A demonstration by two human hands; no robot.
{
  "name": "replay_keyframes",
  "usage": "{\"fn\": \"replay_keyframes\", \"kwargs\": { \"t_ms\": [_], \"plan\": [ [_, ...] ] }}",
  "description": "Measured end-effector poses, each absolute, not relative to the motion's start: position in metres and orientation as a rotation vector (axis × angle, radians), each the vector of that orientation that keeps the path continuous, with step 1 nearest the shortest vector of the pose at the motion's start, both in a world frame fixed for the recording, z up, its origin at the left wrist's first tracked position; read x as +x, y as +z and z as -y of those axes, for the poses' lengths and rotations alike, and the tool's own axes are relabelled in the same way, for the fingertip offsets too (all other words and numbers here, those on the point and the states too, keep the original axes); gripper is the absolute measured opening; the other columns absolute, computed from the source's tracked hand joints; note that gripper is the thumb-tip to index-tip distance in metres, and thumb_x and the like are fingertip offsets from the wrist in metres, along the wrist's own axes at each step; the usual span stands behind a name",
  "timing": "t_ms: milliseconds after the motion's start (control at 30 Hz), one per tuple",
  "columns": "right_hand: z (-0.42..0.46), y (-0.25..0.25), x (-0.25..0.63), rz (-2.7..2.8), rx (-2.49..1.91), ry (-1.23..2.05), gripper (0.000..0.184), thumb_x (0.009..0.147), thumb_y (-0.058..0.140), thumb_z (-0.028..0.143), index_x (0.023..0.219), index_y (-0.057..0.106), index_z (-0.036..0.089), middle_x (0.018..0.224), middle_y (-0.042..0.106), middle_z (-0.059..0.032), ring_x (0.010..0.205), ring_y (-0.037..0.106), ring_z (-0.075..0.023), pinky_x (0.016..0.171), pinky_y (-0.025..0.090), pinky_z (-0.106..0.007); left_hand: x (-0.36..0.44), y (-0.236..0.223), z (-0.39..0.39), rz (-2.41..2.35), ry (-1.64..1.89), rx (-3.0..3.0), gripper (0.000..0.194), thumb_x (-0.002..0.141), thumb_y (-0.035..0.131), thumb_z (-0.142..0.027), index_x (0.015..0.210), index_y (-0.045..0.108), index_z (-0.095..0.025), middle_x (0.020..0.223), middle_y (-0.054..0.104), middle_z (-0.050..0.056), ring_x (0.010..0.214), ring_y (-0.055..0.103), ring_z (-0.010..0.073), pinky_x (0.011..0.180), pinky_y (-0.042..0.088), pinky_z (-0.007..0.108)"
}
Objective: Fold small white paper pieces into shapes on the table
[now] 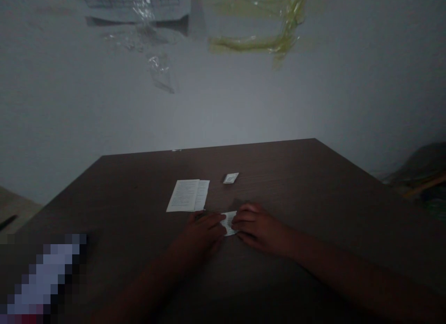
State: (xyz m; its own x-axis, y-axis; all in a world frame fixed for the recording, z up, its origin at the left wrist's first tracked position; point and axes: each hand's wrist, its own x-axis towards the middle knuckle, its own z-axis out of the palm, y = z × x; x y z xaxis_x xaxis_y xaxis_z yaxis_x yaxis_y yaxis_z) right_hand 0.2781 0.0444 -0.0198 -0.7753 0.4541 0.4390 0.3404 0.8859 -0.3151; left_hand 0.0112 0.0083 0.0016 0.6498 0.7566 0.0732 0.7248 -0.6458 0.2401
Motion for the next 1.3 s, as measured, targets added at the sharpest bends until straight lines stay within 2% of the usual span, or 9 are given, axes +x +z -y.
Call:
{"fn": "replay_keyframes", "kwargs": {
  "t_ms": [233,400,667,867,1000,1133,1300],
  "plan": [
    [-0.047,-0.021,0.278,2.548,-0.638,0.259,0.013,0.105,0.067,0.019,0.115,0.074,0.022,0.11,0.079,-0.0063,0.108,0.065,-0.0256,0.102,0.055,-0.045,0.006,-0.003,-0.01,-1.15,0.31,2.661,0.034,0.096,0.065,-0.003,0.116,0.076,-0.029,0.154,0.069,0.004,0.144,0.064,0.0285,0.126,0.04,0.055],
    [-0.048,-0.021,0.279,2.546,-0.626,0.244,0.011,0.108,0.064,0.023,0.109,0.075,0.021,0.105,0.077,-0.0067,0.101,0.067,-0.0237,0.098,0.055,-0.043,0.005,-0.006,-0.013,-1.093,0.254,2.652,0.034,0.095,0.065,-0.004,0.115,0.078,-0.028,0.158,0.066,0.006,0.148,0.06,0.0306,0.127,0.038,0.059],
    [-0.041,-0.026,0.278,2.48,-0.697,0.308,0.011,0.109,0.062,0.025,0.111,0.072,0.022,0.099,0.073,-0.0056,0.089,0.069,-0.02,0.08,0.057,-0.033,0.004,-0.005,-0.011,-1.095,0.29,2.574,0.044,0.092,0.066,-0.001,0.118,0.08,-0.034,0.158,0.066,0.003,0.149,0.059,0.0282,0.13,0.035,0.059],
    [-0.041,-0.023,0.279,2.462,-0.584,0.271,0.015,0.11,0.056,0.022,0.106,0.071,0.021,0.099,0.074,-0.0066,0.091,0.071,-0.0203,0.083,0.06,-0.034,0.007,-0.003,-0.012,-1.144,0.3,2.49,0.044,0.094,0.069,-0.005,0.128,0.076,-0.031,0.154,0.07,0.004,0.146,0.063,0.0276,0.13,0.036,0.059],
    [-0.042,-0.022,0.279,2.47,-0.497,0.201,0.02,0.113,0.053,0.023,0.112,0.072,0.022,0.1,0.076,-0.0071,0.094,0.071,-0.0215,0.092,0.061,-0.039,0.007,-0.004,-0.013,-1.17,0.318,2.481,0.04,0.096,0.071,-0.008,0.127,0.077,-0.032,0.151,0.072,0.003,0.143,0.065,0.0269,0.131,0.036,0.056],
    [-0.04,-0.018,0.278,2.489,-0.452,0.193,0.02,0.112,0.053,0.02,0.115,0.073,0.02,0.101,0.077,-0.0078,0.094,0.071,-0.0216,0.093,0.061,-0.04,0.006,-0.004,-0.013,-1.163,0.321,2.478,0.037,0.096,0.07,-0.009,0.124,0.078,-0.032,0.149,0.073,0.002,0.141,0.067,0.0258,0.131,0.038,0.053],
    [-0.037,-0.009,0.277,2.528,-0.438,0.233,0.018,0.111,0.055,0.018,0.118,0.072,0.017,0.108,0.08,-0.0077,0.1,0.07,-0.0222,0.096,0.06,-0.039,0.006,-0.004,-0.013,-1.182,0.355,2.469,0.043,0.094,0.069,-0.006,0.128,0.075,-0.031,0.149,0.073,0.004,0.142,0.066,0.0257,0.13,0.038,0.057]
  ]
}}
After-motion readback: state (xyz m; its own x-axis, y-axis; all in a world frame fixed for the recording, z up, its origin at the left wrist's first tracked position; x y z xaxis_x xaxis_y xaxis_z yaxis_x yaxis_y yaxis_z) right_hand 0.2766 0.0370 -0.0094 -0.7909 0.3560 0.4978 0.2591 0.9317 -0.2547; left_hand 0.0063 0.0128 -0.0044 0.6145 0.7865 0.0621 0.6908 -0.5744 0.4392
